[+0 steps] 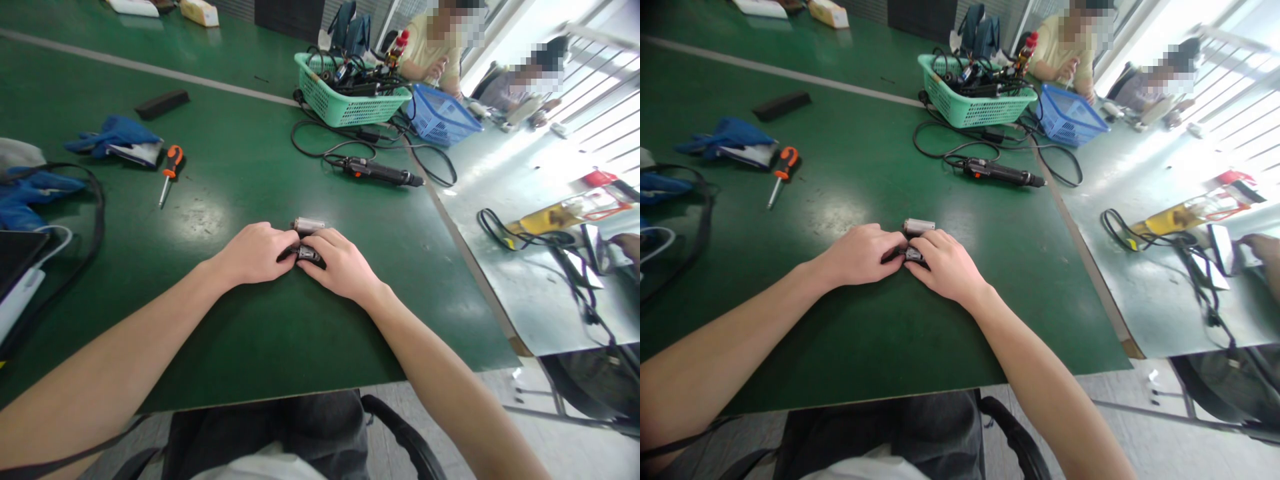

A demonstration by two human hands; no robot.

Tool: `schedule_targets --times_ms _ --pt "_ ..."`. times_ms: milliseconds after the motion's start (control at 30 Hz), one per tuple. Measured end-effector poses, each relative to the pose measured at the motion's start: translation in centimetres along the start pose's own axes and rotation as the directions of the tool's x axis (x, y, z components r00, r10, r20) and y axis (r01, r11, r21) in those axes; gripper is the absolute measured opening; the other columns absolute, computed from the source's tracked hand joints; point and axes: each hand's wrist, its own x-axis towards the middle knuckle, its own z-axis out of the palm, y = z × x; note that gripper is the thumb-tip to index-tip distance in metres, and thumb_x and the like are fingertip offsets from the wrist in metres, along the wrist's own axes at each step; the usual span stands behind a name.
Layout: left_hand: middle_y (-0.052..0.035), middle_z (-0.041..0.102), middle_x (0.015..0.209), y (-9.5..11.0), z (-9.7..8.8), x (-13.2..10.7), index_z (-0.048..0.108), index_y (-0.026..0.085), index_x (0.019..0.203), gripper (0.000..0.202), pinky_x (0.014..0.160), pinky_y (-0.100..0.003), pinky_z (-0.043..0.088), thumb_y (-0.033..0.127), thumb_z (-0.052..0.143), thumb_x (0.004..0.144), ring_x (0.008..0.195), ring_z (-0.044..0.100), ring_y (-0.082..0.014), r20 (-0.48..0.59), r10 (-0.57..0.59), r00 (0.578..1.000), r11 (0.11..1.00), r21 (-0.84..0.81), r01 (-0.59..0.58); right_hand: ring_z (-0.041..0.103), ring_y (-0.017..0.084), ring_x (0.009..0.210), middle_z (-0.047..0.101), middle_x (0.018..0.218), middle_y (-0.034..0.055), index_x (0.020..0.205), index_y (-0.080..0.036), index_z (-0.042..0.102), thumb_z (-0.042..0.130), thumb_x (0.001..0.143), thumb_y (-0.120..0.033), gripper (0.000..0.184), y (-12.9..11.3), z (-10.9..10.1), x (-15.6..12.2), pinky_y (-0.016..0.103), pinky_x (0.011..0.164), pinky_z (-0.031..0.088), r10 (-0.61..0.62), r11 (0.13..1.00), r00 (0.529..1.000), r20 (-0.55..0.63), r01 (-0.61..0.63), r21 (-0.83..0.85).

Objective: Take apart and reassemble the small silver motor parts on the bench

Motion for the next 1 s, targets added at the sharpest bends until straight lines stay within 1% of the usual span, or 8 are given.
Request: schedule_targets --times_ms 200,567,1000 --pt "-0.0019 0.072 0.082 0.15 -0.09 0.05 0.065 0.02 0.094 0.018 0.064 -0.034 0.039 0.032 0.051 0.093 0.069 0.063 -0.0203 0.007 -0.026 1.0 0.999 0.019 0.026 0.062 0.028 0.11 0.068 0.116 0.0112 0.115 -0.02 0.061 0.062 0.097 -0.03 0.02 -0.1 -0.07 0.08 0.046 0.098 0.053 0.018 1.0 1.0 0.005 -0.018 0.009" --pt "-0.0034 0.072 0.08 0.49 -0.39 0.04 0.065 0.019 0.095 0.02 0.063 -0.033 0.039 0.032 0.05 0.094 0.07 0.064 -0.0212 0.016 -0.061 0.998 0.998 0.007 0.061 0.061 0.028 0.109 0.067 0.116 0.0115 0.114 -0.02 0.061 0.06 0.097 -0.028 0.018 -0.18 -0.06 0.12 0.045 0.098 0.052 0.007 1.0 1.0 0.007 -0.008 0.017" --pt "-0.0031 0.071 0.079 0.52 -0.41 0.06 0.064 0.02 0.093 0.018 0.063 -0.034 0.041 0.032 0.051 0.092 0.069 0.064 -0.0211 0.012 -0.05 0.999 0.999 0.007 0.05 0.061 0.028 0.11 0.067 0.116 0.0103 0.115 -0.022 0.061 0.058 0.097 -0.027 0.018 -0.13 -0.01 0.04 0.045 0.097 0.052 0.025 0.999 0.999 0.027 -0.026 0.022"
